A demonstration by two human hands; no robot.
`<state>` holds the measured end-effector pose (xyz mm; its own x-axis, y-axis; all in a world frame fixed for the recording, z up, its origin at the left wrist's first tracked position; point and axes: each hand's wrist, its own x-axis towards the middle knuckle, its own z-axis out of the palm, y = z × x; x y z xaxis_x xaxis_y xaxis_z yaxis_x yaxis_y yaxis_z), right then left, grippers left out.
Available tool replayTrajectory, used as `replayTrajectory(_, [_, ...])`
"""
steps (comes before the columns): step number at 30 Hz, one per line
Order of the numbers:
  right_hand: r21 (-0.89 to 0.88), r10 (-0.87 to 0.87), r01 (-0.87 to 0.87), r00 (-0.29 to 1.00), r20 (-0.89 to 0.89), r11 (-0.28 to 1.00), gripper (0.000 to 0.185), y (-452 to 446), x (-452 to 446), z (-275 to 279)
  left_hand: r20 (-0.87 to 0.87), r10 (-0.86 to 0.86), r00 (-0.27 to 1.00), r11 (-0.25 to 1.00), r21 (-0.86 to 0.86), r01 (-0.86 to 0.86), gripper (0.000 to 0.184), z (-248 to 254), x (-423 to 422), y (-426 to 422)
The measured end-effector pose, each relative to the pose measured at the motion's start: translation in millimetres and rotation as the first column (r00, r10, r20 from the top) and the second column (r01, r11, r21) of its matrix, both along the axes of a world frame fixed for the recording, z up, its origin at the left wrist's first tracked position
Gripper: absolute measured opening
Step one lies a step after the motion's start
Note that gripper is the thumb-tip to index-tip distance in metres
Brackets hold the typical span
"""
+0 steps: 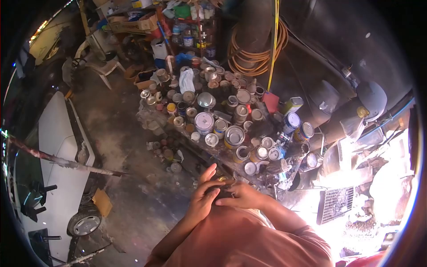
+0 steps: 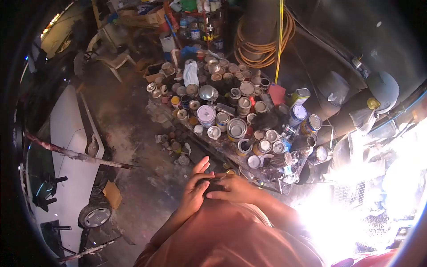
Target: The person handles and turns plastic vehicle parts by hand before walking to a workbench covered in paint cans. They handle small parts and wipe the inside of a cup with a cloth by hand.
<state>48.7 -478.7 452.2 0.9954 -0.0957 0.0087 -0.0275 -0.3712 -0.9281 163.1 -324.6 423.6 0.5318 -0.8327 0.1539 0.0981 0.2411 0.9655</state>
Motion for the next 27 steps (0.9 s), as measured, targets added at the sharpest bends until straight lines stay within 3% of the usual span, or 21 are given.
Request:
replayTrajectory(1, [-0.065,0.059,-0.055,0.997,0.058,0.996,0.031,-5,-3,-12,0.031,0.009,0.999,1.0,0.016,-0.009,0.029,3,-4,-5])
replayTrajectory(2, [-0.075,0.0,0.013,0.985,0.17,0.997,0.024,-10,-7,-41,0.063,0.017,0.998,0.999,0.033,-0.019,0.033,6,-7,-10])
replayTrajectory(3, [-0.102,-0.105,0.117,0.987,0.119,0.988,0.023,-22,-12,-34,0.095,0.025,0.995,0.998,0.049,-0.03,0.037,6,-11,-16])
replayTrajectory(5, [-0.169,-0.315,0.315,0.949,0.026,0.934,0.02,-64,-16,-4,-0.051,0.114,0.992,0.991,0.078,-0.109,0.053,-3,-20,-23])
replayTrajectory(7, [-0.136,-0.668,0.662,0.744,0.002,0.737,0.021,-107,-20,13,-0.06,0.139,0.989,0.982,0.139,-0.13,0.048,-13,-20,-24])
replayTrajectory(9, [-0.236,-0.747,0.778,0.626,0.225,0.582,0.024,-170,-24,-11,-0.202,0.177,0.963,0.961,0.249,-0.124,0.043,-17,-25,-27])
replayTrajectory(11, [-0.528,-0.728,0.72,0.638,0.25,0.45,0.037,-232,-25,-46,-0.265,0.207,0.942,0.941,0.316,-0.118,0.039,-17,-35,-35])
replayTrajectory(14, [-0.677,-0.697,0.596,0.697,0.17,0.431,0.047,-275,-34,-83,-0.221,0.229,0.948,0.927,0.346,-0.143,0.038,-12,-47,-53])
replayTrajectory(17, [-0.594,-0.698,0.613,0.706,0.117,0.521,0.055,-268,-43,-65,-0.153,0.251,0.956,0.904,0.39,-0.175,0.039,-14,-58,-64])
replayTrajectory(18, [-0.559,-0.717,0.641,0.688,0.113,0.527,0.047,-253,-48,-50,-0.152,0.257,0.954,0.896,0.408,-0.176,0.038,-17,-61,-65])
replayTrajectory(19, [-0.454,-0.703,0.646,0.709,0.058,0.614,0.042,-241,-55,-46,-0.15,0.263,0.953,0.89,0.419,-0.18,0.038,-20,-63,-68])
replayTrajectory(20, [-0.339,-0.681,0.643,0.733,0.01,0.687,0.038,-227,-61,-42,-0.166,0.233,0.958,0.888,0.437,-0.14,0.038,-20,-63,-72])
replayTrajectory(21, [-0.088,-0.625,0.62,0.758,-0.188,0.779,0.031,-207,-66,-32,-0.181,0.203,0.962,0.885,0.454,-0.102,0.038,-21,-63,-75])
replayTrajectory(22, [0.215,-0.524,0.529,0.847,-0.084,0.821,0.022,-187,-74,-65,-0.195,0.173,0.965,0.88,0.471,-0.063,0.038,-22,-63,-77])
replayTrajectory(24, [0.269,-0.203,0.185,0.979,0.038,0.945,0.032,-143,-80,-40,-0.304,0.13,0.944,0.889,0.458,0.025,0.037,-21,-62,-87])
replayTrajectory(26, [0.006,-0.017,0.016,0.962,0.271,1.0,0.054,-119,-72,-34,-0.402,0.127,0.907,0.891,0.448,0.074,0.035,-26,-65,-93])
replayTrajectory(27, [0.011,-0.038,0.037,0.965,0.258,0.999,0.057,-115,-72,-34,-0.447,0.147,0.882,0.89,0.45,0.079,0.033,-30,-67,-94])
